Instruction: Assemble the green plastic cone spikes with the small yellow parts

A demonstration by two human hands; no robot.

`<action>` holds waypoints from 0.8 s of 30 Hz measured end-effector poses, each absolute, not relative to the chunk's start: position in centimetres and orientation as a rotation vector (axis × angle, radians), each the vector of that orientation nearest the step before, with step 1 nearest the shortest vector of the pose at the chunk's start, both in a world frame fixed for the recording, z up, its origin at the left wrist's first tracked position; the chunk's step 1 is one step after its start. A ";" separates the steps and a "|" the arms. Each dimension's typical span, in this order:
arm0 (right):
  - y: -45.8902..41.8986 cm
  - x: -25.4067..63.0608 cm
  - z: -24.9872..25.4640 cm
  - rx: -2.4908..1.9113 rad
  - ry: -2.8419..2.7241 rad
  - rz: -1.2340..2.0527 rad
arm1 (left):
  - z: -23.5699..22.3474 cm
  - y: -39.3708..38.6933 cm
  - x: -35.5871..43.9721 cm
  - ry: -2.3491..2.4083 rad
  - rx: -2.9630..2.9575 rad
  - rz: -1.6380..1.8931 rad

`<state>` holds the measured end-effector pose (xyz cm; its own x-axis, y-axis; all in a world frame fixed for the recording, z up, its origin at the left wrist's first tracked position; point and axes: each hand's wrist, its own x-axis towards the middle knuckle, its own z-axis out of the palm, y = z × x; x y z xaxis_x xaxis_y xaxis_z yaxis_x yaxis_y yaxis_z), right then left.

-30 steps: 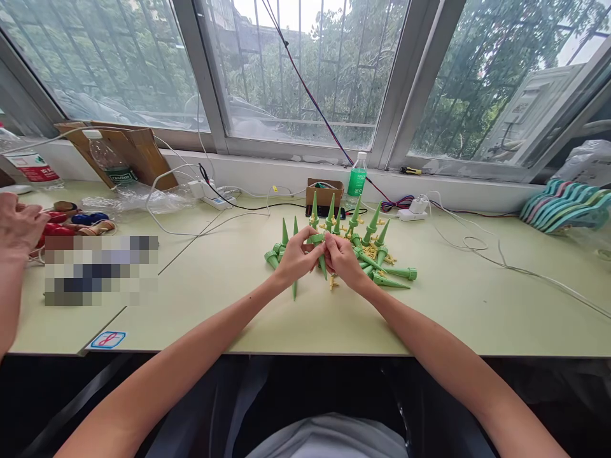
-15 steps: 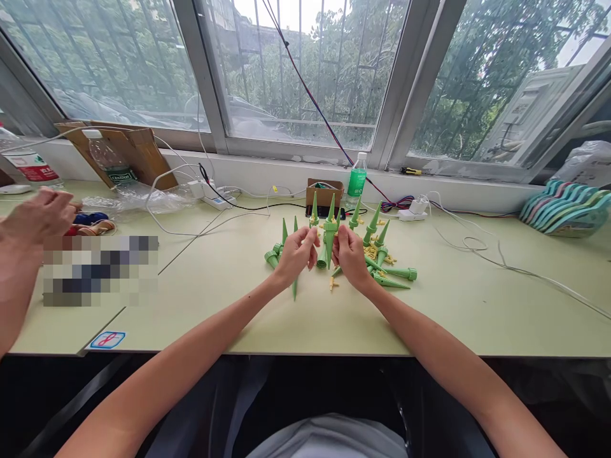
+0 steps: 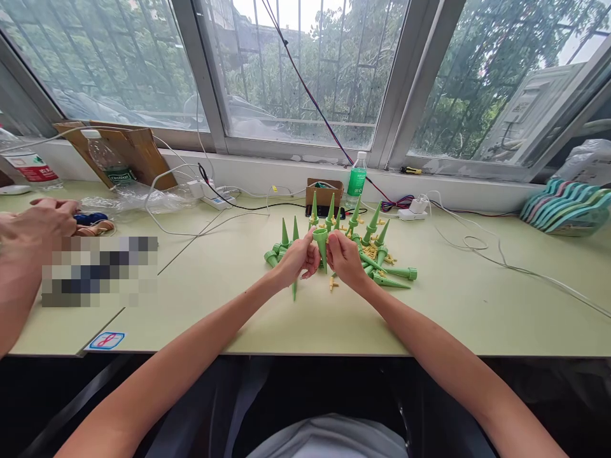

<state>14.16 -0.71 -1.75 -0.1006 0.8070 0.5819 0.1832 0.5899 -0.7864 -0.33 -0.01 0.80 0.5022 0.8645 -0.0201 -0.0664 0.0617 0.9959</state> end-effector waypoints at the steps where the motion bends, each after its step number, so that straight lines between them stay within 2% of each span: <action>1: -0.7 14.1 -1.8 -0.846 -1.624 0.652 | 0.8 0.1 -0.4 0.772 1.325 0.816; 15: -0.6 14.4 -1.5 -0.851 -1.634 0.682 | 0.7 0.4 -0.4 0.777 1.255 0.726; 24: -0.3 14.8 -1.2 -0.860 -1.664 0.582 | 0.7 0.1 -0.4 0.756 1.282 0.700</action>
<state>14.77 -0.32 -1.21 -0.1152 0.7879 0.6049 0.2396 0.6130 -0.7529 -0.41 0.12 0.67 0.5787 0.8091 -0.1022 -0.0395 0.1530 0.9874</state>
